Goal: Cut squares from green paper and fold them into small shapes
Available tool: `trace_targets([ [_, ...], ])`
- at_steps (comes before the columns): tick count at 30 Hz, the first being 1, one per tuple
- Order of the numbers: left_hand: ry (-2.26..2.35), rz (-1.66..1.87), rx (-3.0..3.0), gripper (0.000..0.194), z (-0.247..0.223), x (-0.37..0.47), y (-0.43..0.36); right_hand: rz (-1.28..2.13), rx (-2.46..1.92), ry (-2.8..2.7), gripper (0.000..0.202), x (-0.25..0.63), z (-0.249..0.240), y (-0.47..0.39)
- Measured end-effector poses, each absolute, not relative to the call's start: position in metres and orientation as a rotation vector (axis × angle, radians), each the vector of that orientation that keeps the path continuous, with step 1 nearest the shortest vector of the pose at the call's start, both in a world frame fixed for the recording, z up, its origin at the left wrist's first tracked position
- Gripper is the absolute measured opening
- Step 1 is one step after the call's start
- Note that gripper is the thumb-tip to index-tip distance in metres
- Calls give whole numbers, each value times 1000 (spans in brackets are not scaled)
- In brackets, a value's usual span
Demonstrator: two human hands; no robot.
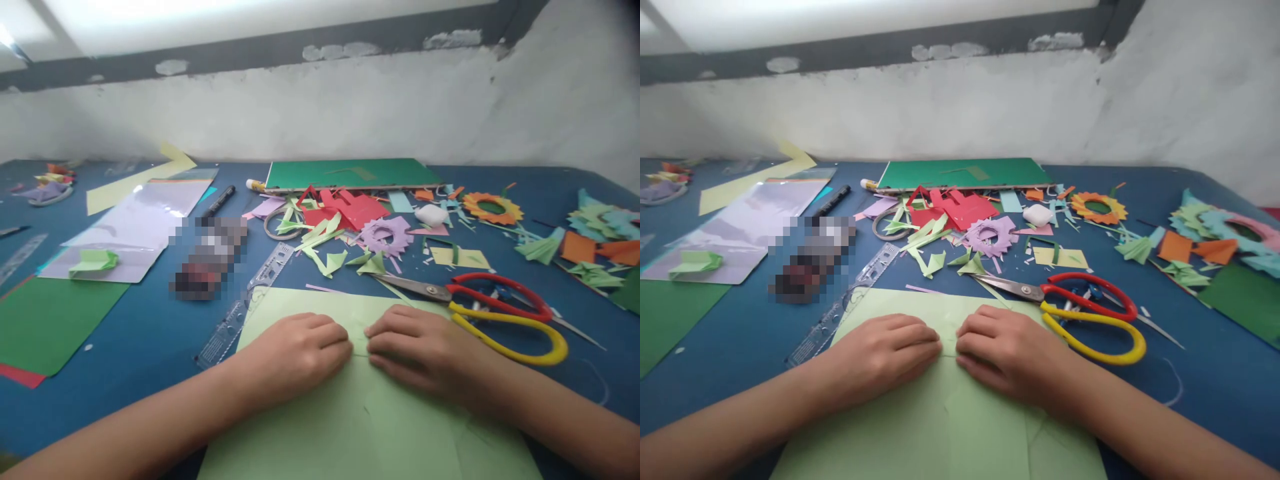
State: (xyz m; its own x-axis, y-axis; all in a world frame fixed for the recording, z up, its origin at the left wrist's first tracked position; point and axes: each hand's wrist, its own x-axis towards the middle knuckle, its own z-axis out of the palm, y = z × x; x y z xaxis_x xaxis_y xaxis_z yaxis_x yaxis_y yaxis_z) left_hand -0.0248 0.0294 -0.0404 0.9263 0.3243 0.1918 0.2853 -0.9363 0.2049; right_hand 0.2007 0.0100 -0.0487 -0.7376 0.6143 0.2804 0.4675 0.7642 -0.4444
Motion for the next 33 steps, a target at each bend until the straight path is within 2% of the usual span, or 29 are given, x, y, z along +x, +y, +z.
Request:
trace_targets([
  [5,478,310,2957,20,-38,-22,27,445,-802,-2571,12,200,-49,11],
  [16,641,410,2720,15,-38,-19,33,643,-920,-2438,17,196,-43,12],
  [24,580,386,2852,26,-41,-17,31,676,-929,-2437,6,198,-46,14],
  [29,665,466,2635,18,-44,-17,35,638,-929,-2420,14,195,-47,12],
  [33,759,432,2568,13,-44,-17,37,690,-1099,-2393,13,192,-44,15],
])
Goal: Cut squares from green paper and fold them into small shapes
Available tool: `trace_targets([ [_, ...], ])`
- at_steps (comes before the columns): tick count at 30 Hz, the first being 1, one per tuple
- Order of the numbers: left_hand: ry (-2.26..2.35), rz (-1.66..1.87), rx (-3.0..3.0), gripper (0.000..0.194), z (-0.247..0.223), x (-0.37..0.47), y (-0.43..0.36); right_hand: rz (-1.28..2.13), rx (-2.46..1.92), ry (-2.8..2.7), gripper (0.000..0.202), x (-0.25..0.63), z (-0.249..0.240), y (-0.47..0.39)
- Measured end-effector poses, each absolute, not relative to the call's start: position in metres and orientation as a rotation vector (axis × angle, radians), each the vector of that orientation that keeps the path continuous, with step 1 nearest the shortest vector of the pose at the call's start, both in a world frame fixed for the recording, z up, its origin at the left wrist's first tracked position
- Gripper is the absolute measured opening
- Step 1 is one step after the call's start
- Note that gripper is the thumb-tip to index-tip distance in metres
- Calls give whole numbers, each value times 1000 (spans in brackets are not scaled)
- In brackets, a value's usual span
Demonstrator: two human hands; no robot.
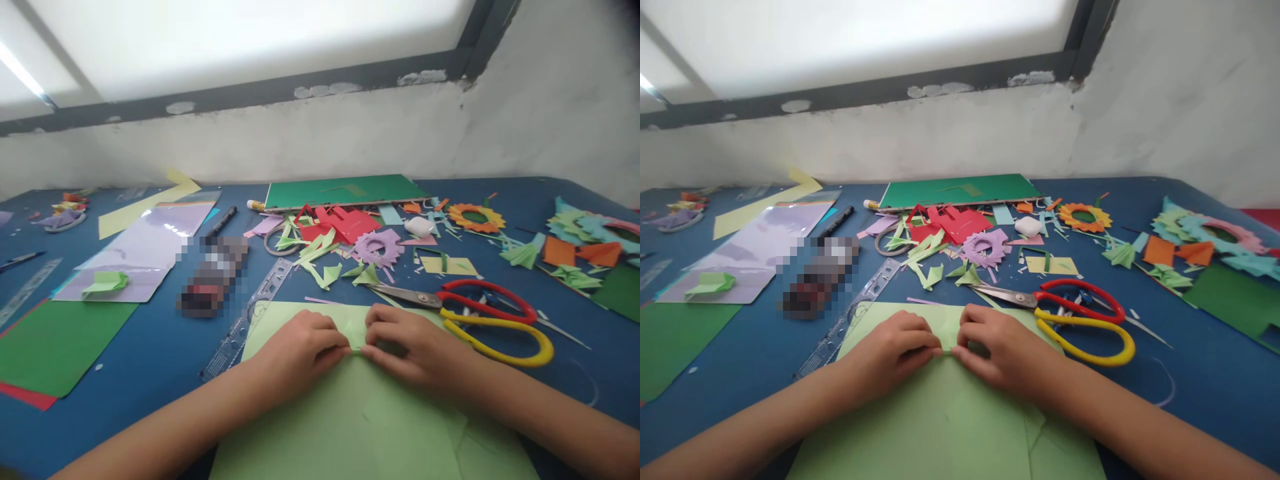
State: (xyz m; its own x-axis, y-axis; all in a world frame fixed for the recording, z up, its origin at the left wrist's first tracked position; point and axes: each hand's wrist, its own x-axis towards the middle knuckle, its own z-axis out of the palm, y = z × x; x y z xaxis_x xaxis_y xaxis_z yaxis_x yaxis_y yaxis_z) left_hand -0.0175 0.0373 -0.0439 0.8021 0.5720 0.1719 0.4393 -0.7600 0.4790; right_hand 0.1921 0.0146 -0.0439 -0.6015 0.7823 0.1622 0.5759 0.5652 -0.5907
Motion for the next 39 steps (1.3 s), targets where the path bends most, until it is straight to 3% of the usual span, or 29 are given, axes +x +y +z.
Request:
trace_targets([
  [17,1010,330,2413,9,-39,-11,30,780,-1468,-2456,18,182,-34,18],
  [22,1026,342,2391,7,-40,-13,32,668,-1646,-2445,27,176,-36,18],
  [27,986,317,2431,6,-38,-16,36,815,-1713,-2444,37,183,-33,24],
  [30,934,286,2511,14,-38,-18,35,869,-1698,-2466,39,190,-32,27],
  [35,791,227,2771,47,-42,-24,30,911,-1644,-2514,36,195,-26,29],
  [39,807,245,2924,50,-35,-34,24,902,-1616,-2518,35,195,-23,27],
])
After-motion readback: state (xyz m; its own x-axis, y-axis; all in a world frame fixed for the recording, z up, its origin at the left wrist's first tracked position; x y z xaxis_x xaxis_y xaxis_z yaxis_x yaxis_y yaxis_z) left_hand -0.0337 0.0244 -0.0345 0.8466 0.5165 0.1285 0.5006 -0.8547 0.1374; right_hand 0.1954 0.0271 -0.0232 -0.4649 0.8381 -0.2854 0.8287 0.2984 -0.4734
